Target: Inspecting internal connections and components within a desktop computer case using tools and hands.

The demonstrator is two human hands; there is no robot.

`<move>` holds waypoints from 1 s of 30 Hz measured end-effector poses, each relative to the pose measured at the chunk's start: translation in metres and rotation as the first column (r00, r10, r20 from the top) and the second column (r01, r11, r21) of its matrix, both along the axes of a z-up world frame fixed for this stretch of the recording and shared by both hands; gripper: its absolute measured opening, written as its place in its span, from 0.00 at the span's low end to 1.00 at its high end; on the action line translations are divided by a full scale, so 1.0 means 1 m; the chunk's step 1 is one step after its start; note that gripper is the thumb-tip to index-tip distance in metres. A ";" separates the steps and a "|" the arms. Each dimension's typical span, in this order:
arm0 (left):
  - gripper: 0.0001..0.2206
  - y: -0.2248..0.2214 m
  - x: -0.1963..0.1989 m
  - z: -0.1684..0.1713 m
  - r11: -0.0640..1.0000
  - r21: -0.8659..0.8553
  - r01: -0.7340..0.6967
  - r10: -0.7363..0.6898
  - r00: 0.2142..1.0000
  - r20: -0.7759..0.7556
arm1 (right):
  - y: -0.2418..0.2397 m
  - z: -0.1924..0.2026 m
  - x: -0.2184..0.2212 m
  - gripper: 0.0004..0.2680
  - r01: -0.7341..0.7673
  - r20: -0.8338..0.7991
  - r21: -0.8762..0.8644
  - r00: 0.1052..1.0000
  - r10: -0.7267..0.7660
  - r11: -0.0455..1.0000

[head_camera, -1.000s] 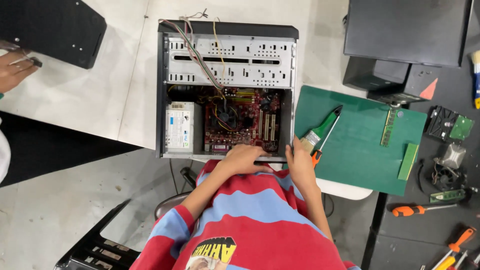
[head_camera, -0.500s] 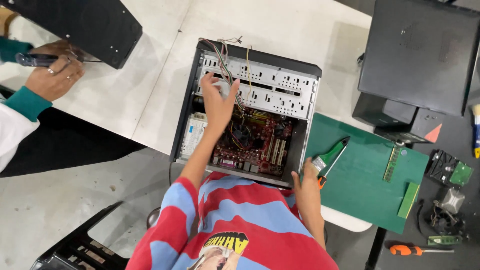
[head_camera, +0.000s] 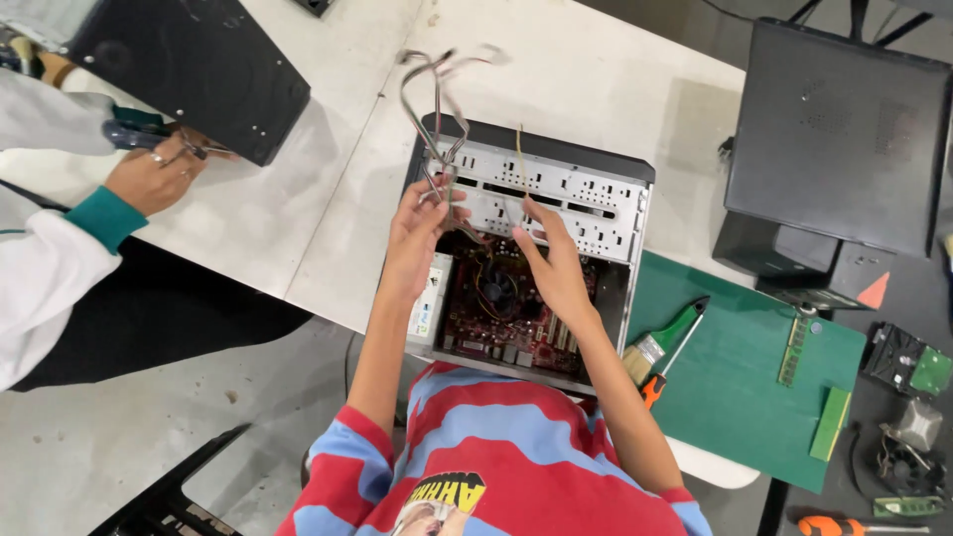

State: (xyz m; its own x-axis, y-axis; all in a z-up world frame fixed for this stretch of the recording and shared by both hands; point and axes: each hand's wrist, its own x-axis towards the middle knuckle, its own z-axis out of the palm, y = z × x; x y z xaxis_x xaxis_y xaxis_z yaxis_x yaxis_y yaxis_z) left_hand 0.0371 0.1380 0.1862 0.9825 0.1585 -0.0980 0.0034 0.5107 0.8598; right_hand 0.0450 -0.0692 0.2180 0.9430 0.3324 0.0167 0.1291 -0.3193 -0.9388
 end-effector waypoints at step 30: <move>0.13 -0.118 -0.048 0.074 0.877 0.478 0.056 -0.006 0.994 -0.106 | -0.067 0.069 -0.098 0.27 0.177 0.166 0.379 0.952 -0.255 0.908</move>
State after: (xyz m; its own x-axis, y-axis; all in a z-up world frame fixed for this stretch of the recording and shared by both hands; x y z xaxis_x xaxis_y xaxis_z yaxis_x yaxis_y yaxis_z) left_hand -0.0112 0.0203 0.2602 0.9769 0.1803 -0.1143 0.1100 0.0341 0.9934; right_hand -0.0528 -0.1363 0.2875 0.9530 0.0554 0.2979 0.2989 -0.0114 -0.9542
